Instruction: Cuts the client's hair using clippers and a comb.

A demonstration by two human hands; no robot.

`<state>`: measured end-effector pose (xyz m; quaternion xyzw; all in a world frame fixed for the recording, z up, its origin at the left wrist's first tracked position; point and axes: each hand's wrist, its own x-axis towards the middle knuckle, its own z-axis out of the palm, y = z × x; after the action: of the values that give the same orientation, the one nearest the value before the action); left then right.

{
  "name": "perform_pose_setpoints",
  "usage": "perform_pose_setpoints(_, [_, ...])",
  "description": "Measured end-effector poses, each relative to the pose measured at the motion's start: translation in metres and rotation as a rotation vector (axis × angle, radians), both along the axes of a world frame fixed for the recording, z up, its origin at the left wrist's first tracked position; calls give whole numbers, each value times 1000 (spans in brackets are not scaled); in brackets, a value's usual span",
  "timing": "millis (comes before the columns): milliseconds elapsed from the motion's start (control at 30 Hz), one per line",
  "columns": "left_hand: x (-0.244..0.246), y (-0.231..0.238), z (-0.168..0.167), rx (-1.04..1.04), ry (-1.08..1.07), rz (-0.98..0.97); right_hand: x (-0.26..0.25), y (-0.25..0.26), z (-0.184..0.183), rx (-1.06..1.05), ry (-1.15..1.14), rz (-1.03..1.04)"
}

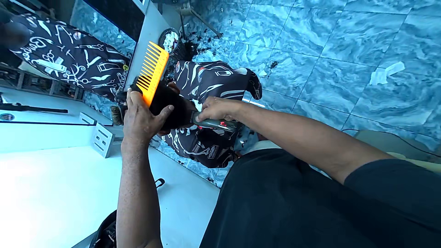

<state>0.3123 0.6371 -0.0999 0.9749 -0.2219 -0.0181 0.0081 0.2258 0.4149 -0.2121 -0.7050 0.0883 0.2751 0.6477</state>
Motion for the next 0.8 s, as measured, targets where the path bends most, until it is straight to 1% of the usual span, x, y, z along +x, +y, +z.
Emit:
perform_pose_setpoints(33, [0,1,0,3,-2,-2,1,0,0,-51,24,18])
perform_pose_setpoints(67, [0,1,0,3,-2,-4,2,-1,0,-48,26,20])
perform_pose_setpoints(167, [-1,-1,0,-15,2,8,2,-5,1,198,-29,4])
perform_pose_setpoints(200, [-1,-1,0,-17,4,14,2,-5,2,219,-30,19])
perform_pose_setpoints(267, [-1,-1,0,-21,-5,26,1,-3,0,89,0,35])
perform_pose_setpoints(300, [-2,-2,0,-32,-1,42,2,-3,-2,57,4,32])
perform_pose_setpoints(333, [-2,-4,0,-42,4,54,2,-4,-4,99,-8,17])
perform_pose_setpoints(400, [-3,-6,0,-54,0,54,3,-10,-2,324,-43,2])
perform_pose_setpoints(433, [-3,-5,0,-54,-2,43,3,-11,-1,374,-44,8])
perform_pose_setpoints(467, [-3,-4,0,-50,-1,33,4,-11,1,329,-39,17])
perform_pose_setpoints(533, [-3,0,1,-45,14,22,5,-10,2,99,-32,57])
perform_pose_setpoints(567, [-3,1,1,-44,15,12,6,-10,2,67,-42,59])
perform_pose_setpoints(600, [-1,0,2,-39,16,14,7,-11,3,128,-58,44])
perform_pose_setpoints(667, [0,0,1,-29,19,15,6,-9,9,340,-99,26])
perform_pose_setpoints(700, [1,0,2,-25,21,15,6,-7,13,346,-116,37])
perform_pose_setpoints(800, [1,0,4,-25,28,8,4,0,13,39,-104,87])
